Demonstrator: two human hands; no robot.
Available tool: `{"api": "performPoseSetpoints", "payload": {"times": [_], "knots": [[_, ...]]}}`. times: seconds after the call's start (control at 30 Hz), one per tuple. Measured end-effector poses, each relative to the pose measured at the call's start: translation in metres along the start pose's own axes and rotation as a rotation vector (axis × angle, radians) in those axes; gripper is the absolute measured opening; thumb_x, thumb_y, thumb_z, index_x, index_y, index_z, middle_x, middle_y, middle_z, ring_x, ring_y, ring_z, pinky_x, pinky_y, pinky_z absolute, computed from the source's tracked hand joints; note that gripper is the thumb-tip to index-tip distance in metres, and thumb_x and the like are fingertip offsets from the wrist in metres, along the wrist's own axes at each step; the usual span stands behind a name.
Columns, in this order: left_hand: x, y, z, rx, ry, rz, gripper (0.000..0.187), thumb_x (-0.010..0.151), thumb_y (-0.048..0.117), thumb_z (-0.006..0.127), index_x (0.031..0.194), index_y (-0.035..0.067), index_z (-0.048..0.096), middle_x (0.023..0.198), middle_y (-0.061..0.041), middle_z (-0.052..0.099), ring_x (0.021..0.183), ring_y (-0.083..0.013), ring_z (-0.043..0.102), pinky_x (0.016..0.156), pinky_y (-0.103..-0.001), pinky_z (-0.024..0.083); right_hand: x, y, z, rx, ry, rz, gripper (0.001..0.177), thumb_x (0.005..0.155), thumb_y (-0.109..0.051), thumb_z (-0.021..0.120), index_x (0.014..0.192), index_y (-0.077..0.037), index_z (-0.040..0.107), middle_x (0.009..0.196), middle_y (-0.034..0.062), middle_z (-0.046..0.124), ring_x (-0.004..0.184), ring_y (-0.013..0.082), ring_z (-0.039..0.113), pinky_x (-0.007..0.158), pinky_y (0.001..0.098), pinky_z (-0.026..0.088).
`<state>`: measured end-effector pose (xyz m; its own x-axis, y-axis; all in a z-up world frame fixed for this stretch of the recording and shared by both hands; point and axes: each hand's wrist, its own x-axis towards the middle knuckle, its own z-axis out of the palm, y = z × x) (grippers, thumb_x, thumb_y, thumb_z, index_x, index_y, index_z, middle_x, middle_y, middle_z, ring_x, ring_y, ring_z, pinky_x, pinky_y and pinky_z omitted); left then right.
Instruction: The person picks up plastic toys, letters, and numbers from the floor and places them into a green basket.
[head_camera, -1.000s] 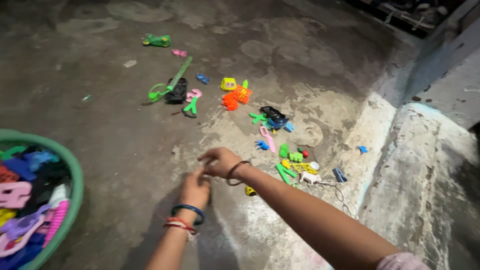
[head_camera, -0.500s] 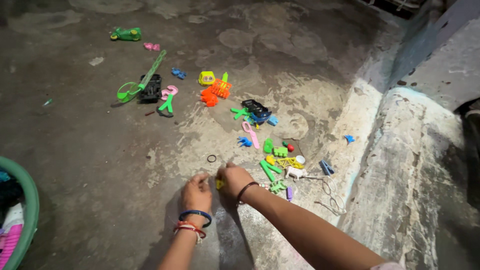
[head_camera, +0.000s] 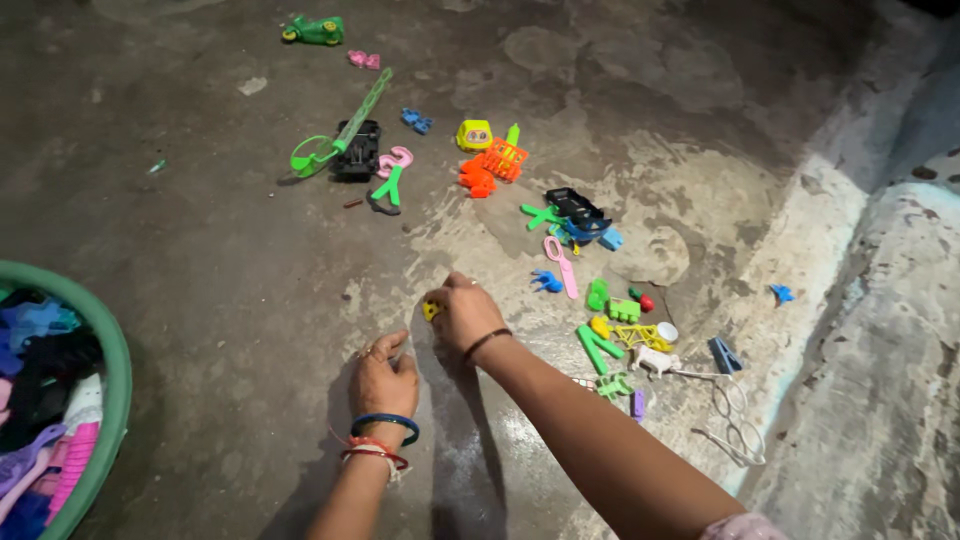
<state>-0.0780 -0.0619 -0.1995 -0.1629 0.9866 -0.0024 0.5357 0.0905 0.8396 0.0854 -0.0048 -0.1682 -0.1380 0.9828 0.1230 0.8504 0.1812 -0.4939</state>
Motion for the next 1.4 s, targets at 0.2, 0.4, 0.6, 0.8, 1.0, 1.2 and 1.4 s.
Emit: {"api": "performPoseSetpoints", "payload": {"times": [0.2, 0.4, 0.6, 0.8, 1.0, 1.2, 1.4], "knots": [[0.008, -0.005, 0.005, 0.115, 0.057, 0.195, 0.033, 0.079, 0.011, 0.069, 0.111, 0.01, 0.074, 0.121, -0.017, 0.07, 0.116, -0.0365, 0.064, 0.102, -0.045, 0.049, -0.016, -0.001, -0.014, 0.013, -0.07, -0.077, 0.033, 0.072, -0.01, 0.072, 0.104, -0.014, 0.08, 0.102, 0.0148, 0.07, 0.098, 0.0371, 0.067, 0.087, 0.0451, 0.054], [0.019, -0.009, 0.005, 0.071, 0.041, 0.189, 0.035, 0.083, 0.009, 0.065, 0.117, 0.01, 0.072, 0.126, -0.017, 0.068, 0.119, -0.0371, 0.062, 0.104, -0.046, 0.047, -0.057, -0.007, -0.03, 0.073, -0.18, -0.09, 0.036, 0.067, -0.013, 0.077, 0.103, -0.013, 0.077, 0.102, 0.0141, 0.068, 0.098, 0.0354, 0.067, 0.087, 0.0437, 0.055], [0.023, -0.008, -0.002, 0.086, 0.104, 0.215, 0.038, 0.08, 0.005, 0.065, 0.117, 0.009, 0.072, 0.125, -0.015, 0.068, 0.122, -0.0362, 0.06, 0.107, -0.046, 0.046, -0.017, 0.003, -0.013, -0.056, -0.111, -0.069, 0.032, 0.08, -0.014, 0.072, 0.112, -0.019, 0.079, 0.107, 0.0143, 0.067, 0.099, 0.0347, 0.068, 0.091, 0.0424, 0.057], [0.028, -0.004, -0.01, 0.09, 0.144, 0.238, 0.038, 0.08, 0.005, 0.067, 0.117, 0.009, 0.07, 0.128, -0.014, 0.067, 0.123, -0.0363, 0.058, 0.106, -0.046, 0.045, 0.038, 0.015, -0.031, 0.249, 0.007, -0.025, 0.064, 0.062, -0.012, 0.081, 0.125, -0.011, 0.067, 0.109, 0.0166, 0.063, 0.098, 0.0351, 0.065, 0.083, 0.0419, 0.055], [0.039, -0.002, -0.001, 0.09, 0.095, 0.228, 0.038, 0.081, 0.006, 0.067, 0.119, 0.009, 0.069, 0.127, -0.014, 0.066, 0.123, -0.0353, 0.058, 0.107, -0.046, 0.045, 0.03, 0.045, -0.026, 0.237, -0.081, 0.195, 0.044, 0.079, -0.017, 0.072, 0.123, -0.016, 0.075, 0.116, 0.0118, 0.073, 0.1, 0.0245, 0.077, 0.089, 0.0343, 0.06], [0.038, 0.006, 0.009, 0.04, 0.073, 0.23, 0.038, 0.083, 0.005, 0.064, 0.12, 0.01, 0.069, 0.125, -0.014, 0.067, 0.122, -0.0361, 0.059, 0.106, -0.045, 0.046, 0.012, 0.003, -0.011, 0.025, -0.054, 0.021, 0.05, 0.069, -0.034, 0.087, 0.113, -0.012, 0.077, 0.106, 0.0206, 0.067, 0.092, 0.0384, 0.067, 0.079, 0.0445, 0.053], [0.037, 0.019, 0.002, -0.05, -0.01, 0.13, 0.035, 0.088, 0.007, 0.065, 0.122, 0.011, 0.069, 0.122, -0.015, 0.071, 0.113, -0.0339, 0.066, 0.097, -0.044, 0.051, 0.027, 0.048, 0.019, 0.929, -0.177, 0.414, 0.037, 0.085, -0.022, 0.071, 0.116, -0.002, 0.073, 0.103, 0.0106, 0.075, 0.09, 0.0258, 0.069, 0.082, 0.0401, 0.057]]}}
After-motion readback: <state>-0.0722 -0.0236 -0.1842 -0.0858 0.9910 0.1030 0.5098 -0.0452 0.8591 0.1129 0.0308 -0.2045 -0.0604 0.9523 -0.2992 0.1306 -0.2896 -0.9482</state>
